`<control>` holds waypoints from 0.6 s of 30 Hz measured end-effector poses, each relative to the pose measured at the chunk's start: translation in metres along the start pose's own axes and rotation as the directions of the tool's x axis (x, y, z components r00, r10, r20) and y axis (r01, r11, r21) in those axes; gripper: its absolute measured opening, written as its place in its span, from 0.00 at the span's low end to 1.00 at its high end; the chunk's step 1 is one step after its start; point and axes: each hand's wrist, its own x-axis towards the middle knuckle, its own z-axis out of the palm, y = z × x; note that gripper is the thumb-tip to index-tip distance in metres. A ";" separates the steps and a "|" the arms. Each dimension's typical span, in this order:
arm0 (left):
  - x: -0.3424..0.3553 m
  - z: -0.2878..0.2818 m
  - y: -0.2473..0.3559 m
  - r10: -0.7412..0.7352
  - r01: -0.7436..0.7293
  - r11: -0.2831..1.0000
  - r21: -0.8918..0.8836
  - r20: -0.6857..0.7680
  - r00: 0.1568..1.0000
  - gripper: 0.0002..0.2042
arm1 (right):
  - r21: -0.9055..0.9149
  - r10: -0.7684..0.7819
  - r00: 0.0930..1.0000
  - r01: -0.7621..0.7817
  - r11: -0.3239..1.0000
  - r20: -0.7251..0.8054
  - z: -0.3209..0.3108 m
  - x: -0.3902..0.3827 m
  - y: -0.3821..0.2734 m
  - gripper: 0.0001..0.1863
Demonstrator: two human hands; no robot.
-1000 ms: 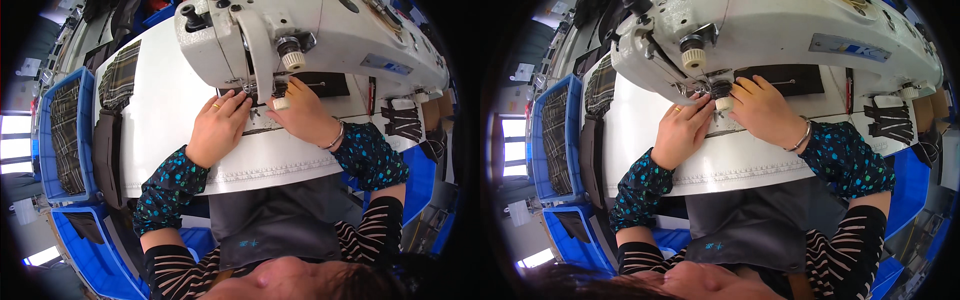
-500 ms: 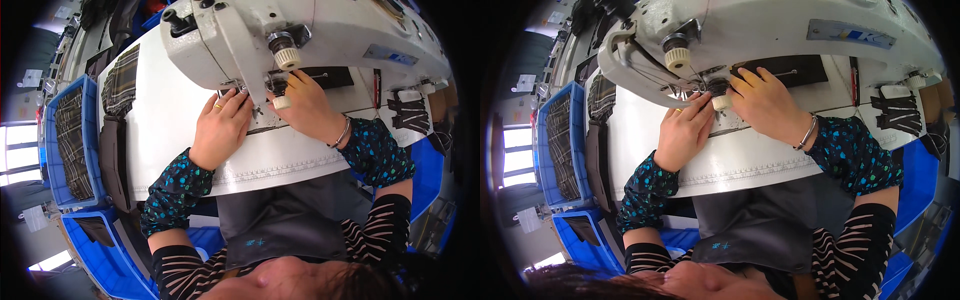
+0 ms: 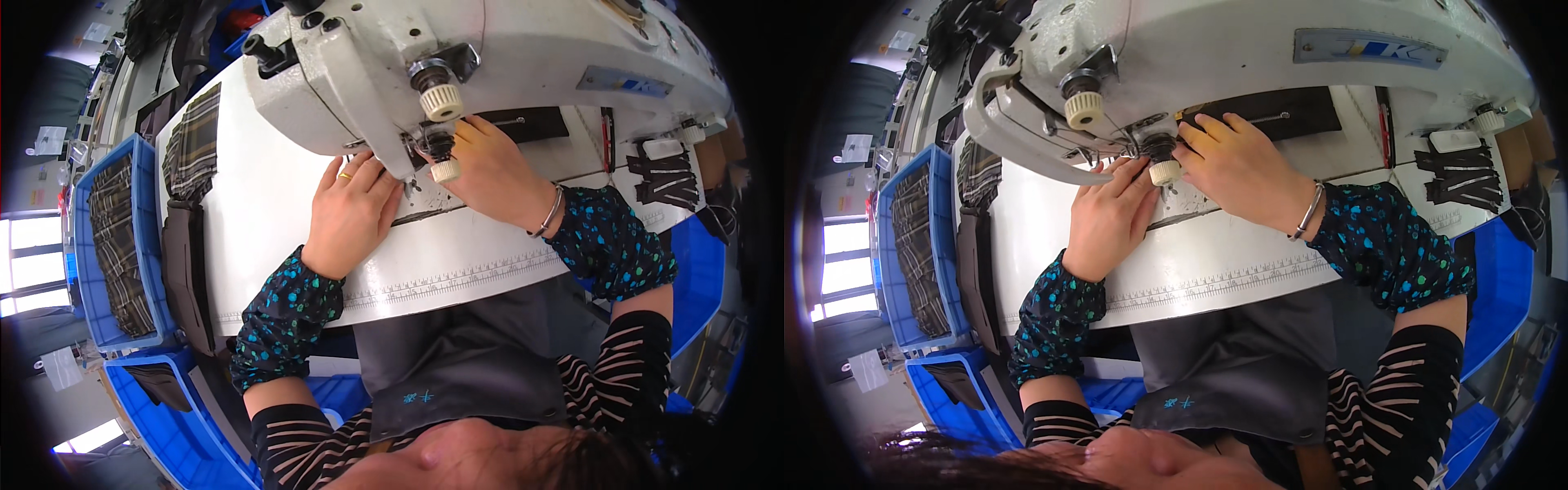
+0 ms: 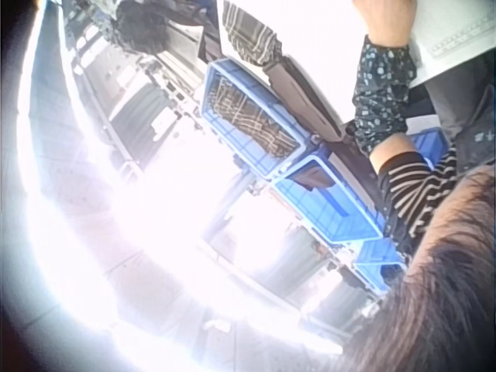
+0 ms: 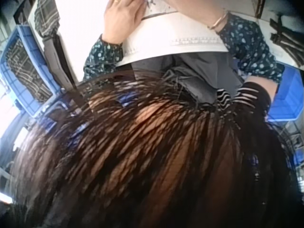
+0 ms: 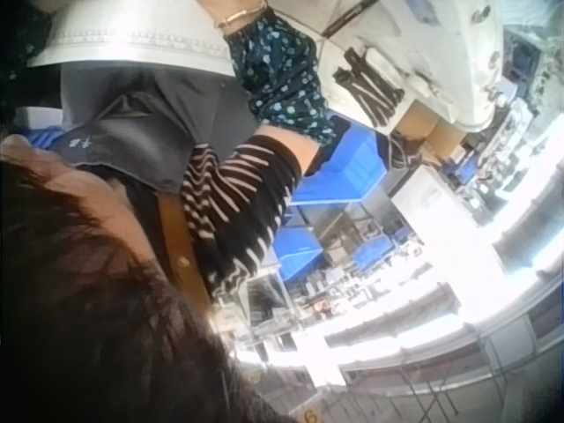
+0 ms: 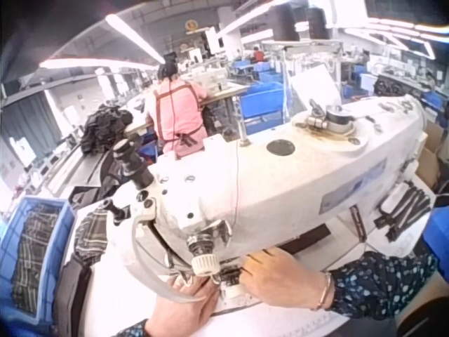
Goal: The person sews a zipper onto a dark fabric piece using an industrial sewing machine. They align the zipper, guide the fabric through the machine, and trim the excess thread with scissors.
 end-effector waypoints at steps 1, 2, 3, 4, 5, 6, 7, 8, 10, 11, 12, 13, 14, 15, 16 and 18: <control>0.000 0.000 0.000 0.002 -0.002 1.000 0.000 -0.002 1.000 0.10 | 0.004 0.000 1.000 0.000 1.000 0.001 0.000 0.000 0.000 0.21; 0.000 0.000 0.000 0.004 -0.004 1.000 -0.001 -0.002 1.000 0.10 | 0.008 0.002 1.000 -0.002 1.000 0.003 -0.001 0.000 0.000 0.21; 0.001 -0.001 0.001 0.012 -0.012 1.000 0.004 -0.007 1.000 0.11 | 0.012 0.003 1.000 -0.004 1.000 0.005 -0.001 -0.001 0.000 0.21; 0.003 -0.003 0.002 0.019 -0.019 1.000 0.009 -0.012 1.000 0.11 | 0.019 0.007 1.000 -0.007 1.000 0.002 -0.001 -0.001 0.000 0.21; 0.004 -0.004 0.003 0.025 -0.025 1.000 0.016 -0.019 1.000 0.11 | 0.025 0.008 1.000 -0.008 1.000 -0.002 -0.001 -0.001 0.000 0.22; 0.002 -0.003 0.002 0.019 -0.019 1.000 -0.007 -0.021 1.000 0.11 | 0.032 0.010 1.000 -0.010 0.999 -0.005 -0.001 -0.001 0.000 0.22; 0.000 0.000 0.001 0.013 -0.013 0.999 -0.030 -0.022 1.000 0.11 | 0.037 0.009 1.000 -0.009 0.999 -0.002 -0.001 -0.001 0.000 0.22; -0.001 0.002 0.000 0.007 -0.008 0.999 -0.054 -0.024 1.000 0.11 | 0.042 0.010 1.000 -0.010 0.999 0.001 -0.002 -0.001 0.000 0.22; -0.001 0.002 0.000 0.027 -0.028 0.999 -0.021 -0.031 0.999 0.10 | 0.051 0.012 1.000 -0.013 0.999 0.006 -0.003 0.000 0.000 0.22; -0.001 0.002 0.000 0.038 -0.038 0.999 -0.007 -0.034 0.999 0.10 | 0.055 0.016 1.000 -0.016 0.998 0.009 -0.003 0.000 0.000 0.22; 0.000 0.001 0.001 0.034 -0.033 0.999 0.003 -0.028 0.999 0.10 | 0.059 0.019 1.000 -0.019 0.998 0.013 -0.003 0.000 0.000 0.22; 0.001 -0.001 0.002 0.029 -0.029 1.000 0.013 -0.023 0.999 0.10 | 0.058 0.015 1.000 -0.016 0.998 0.022 -0.003 0.000 0.000 0.21; 0.002 -0.002 0.003 0.023 -0.023 0.999 0.023 -0.019 1.000 0.10 | 0.057 0.009 0.999 -0.011 0.998 0.031 -0.003 0.000 0.001 0.21; 0.002 -0.002 0.004 0.017 -0.016 0.999 0.028 -0.021 1.000 0.09 | 0.056 0.003 0.999 -0.006 0.998 0.040 -0.003 0.001 0.001 0.21; 0.003 -0.002 0.006 0.010 -0.009 0.999 0.033 -0.024 1.000 0.09 | 0.068 0.005 0.999 -0.007 0.998 0.035 -0.003 0.001 0.001 0.21; 0.003 -0.001 0.008 -0.002 0.003 0.999 0.043 -0.031 1.000 0.09 | 0.093 0.005 1.000 -0.007 0.996 0.024 -0.003 0.002 0.001 0.21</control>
